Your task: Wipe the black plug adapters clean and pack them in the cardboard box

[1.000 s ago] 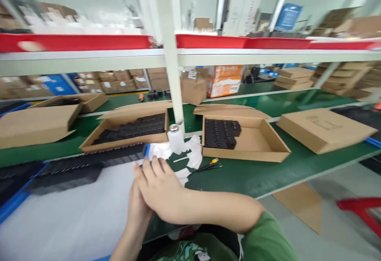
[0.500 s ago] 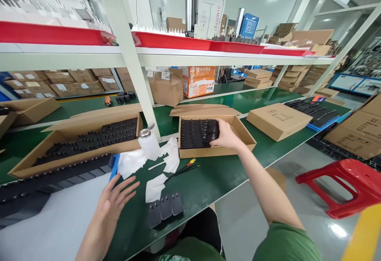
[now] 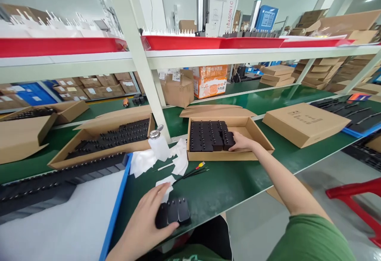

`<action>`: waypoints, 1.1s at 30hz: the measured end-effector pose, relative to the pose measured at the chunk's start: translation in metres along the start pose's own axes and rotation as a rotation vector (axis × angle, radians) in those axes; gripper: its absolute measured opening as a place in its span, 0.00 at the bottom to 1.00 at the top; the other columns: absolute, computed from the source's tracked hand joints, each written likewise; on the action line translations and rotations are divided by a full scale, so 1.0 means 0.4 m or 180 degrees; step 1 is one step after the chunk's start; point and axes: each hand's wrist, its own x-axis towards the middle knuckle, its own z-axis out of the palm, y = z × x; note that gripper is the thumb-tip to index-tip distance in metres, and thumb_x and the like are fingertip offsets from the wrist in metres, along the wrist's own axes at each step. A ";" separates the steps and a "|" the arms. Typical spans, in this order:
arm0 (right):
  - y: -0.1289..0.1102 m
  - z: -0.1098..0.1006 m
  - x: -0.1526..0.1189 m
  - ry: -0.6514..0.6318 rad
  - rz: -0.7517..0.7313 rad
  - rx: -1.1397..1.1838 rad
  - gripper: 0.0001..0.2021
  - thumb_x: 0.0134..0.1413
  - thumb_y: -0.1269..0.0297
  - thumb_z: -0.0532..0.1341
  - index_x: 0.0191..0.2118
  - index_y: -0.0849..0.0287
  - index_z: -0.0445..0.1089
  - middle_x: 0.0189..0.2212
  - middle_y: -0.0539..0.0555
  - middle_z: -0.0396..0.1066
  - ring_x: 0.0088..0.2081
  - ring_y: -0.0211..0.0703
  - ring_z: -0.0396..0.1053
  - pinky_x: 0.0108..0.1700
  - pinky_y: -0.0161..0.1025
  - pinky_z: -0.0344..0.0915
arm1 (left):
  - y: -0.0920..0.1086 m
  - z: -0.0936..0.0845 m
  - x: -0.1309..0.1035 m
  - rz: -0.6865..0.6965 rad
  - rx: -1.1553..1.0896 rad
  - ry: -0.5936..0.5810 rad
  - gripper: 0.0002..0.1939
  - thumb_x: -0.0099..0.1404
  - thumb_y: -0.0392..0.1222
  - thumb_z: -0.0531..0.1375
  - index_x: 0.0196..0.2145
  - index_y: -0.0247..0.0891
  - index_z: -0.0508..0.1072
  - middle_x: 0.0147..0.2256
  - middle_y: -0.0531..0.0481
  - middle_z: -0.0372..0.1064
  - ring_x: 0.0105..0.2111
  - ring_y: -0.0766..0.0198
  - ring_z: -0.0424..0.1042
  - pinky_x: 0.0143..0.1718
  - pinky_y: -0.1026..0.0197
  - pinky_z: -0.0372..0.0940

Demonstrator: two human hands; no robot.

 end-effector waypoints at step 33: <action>-0.705 0.449 -0.240 0.1261 -0.2718 0.0331 0.12 0.63 0.77 0.54 0.48 0.60 0.70 0.43 0.58 0.70 0.44 0.43 0.70 0.44 0.40 0.71 | -0.022 -0.162 -0.080 -0.1754 -0.5657 0.1490 0.33 0.49 0.67 0.69 0.37 0.32 0.77 0.27 0.46 0.72 0.23 0.60 0.72 0.23 0.61 0.67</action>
